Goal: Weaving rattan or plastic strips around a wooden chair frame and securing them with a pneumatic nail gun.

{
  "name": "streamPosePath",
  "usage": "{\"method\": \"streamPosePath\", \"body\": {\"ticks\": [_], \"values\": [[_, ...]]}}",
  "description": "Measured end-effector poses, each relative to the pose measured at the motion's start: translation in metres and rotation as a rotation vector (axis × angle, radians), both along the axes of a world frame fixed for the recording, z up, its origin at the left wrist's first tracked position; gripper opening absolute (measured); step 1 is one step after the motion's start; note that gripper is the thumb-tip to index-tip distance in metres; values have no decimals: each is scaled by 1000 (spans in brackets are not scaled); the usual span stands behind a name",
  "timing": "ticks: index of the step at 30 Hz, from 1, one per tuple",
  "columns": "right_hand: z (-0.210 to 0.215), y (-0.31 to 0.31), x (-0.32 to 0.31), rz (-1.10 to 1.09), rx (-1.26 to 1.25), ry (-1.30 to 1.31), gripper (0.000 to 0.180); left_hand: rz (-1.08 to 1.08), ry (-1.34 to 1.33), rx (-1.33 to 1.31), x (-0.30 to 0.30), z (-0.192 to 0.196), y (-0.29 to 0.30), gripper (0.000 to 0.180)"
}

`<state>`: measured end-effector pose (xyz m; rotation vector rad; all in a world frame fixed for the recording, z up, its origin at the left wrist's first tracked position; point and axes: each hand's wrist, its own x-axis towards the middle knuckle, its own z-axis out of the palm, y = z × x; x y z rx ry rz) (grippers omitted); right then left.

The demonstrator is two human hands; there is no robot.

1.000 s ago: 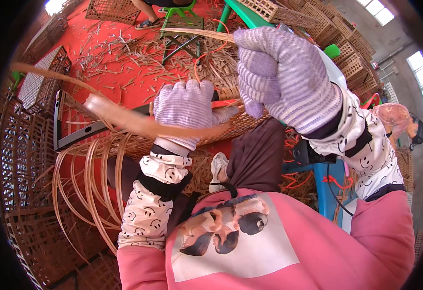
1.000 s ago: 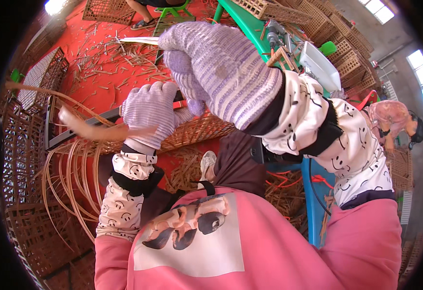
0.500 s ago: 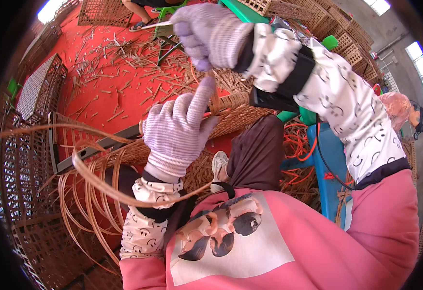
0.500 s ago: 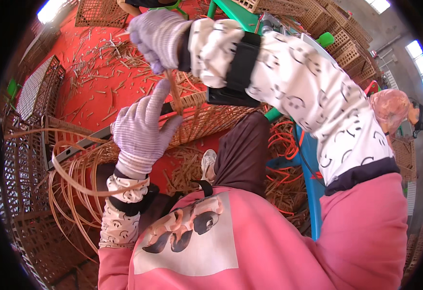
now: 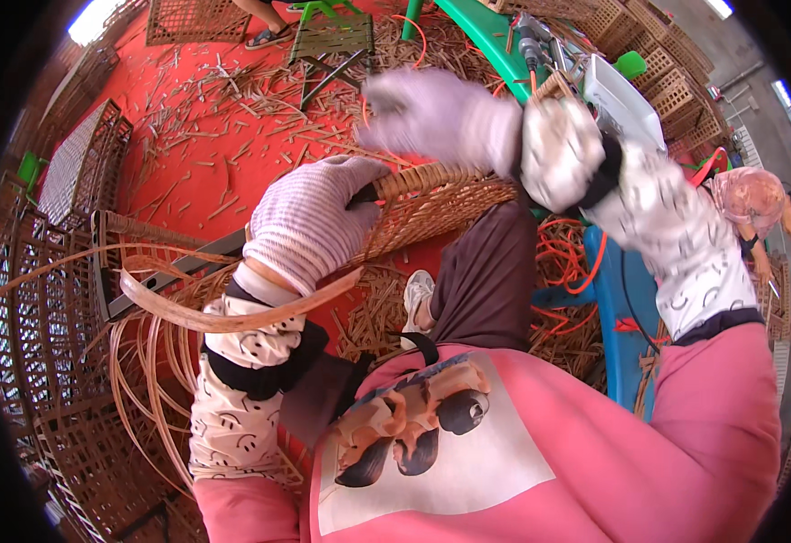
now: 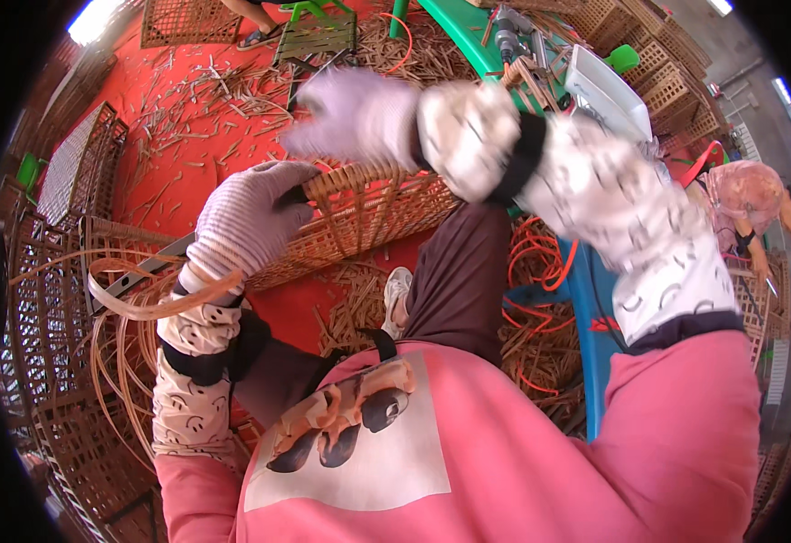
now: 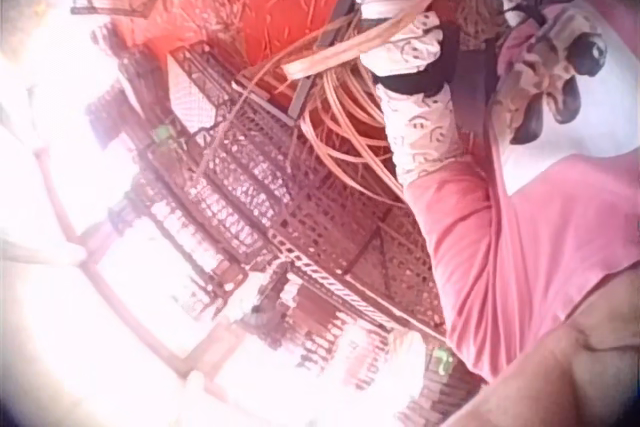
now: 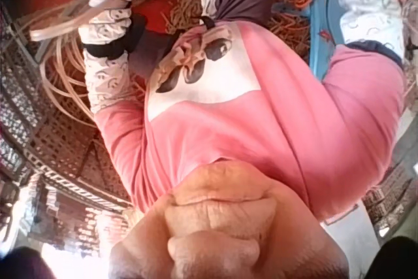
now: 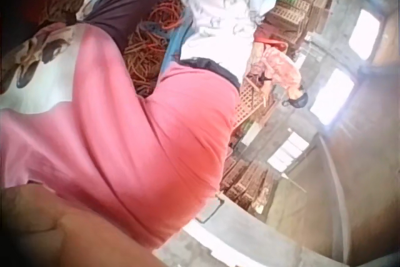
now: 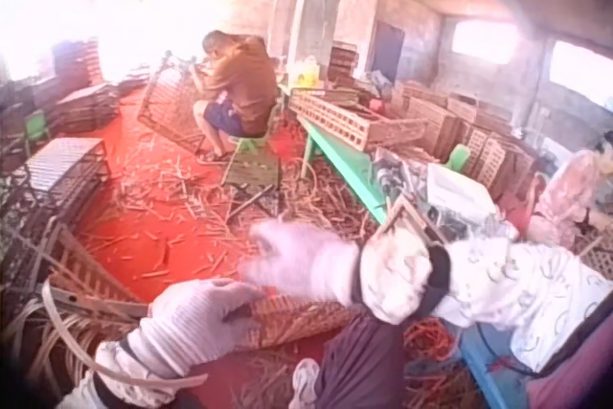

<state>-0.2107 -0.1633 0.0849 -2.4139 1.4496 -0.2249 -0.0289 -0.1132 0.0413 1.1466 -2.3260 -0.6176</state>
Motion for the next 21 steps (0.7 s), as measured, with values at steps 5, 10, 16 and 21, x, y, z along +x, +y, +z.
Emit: {"method": "streamPosePath", "body": {"ticks": [5, 10, 16, 21], "values": [[-49, 56, -12, 148, -448, -277, 40, -82, 21, 216, 5, 0, -17, 34], [-52, 44, -10, 183, -371, -318, 33, 28, 61, -78, 11, 0, -1, 29], [-33, 33, -10, 123, 26, -327, 32, 266, 307, -673, 8, -12, 53, 29], [-32, 19, -9, 104, 263, -354, 36, 391, 500, -402, 26, 0, 71, 31]]}}
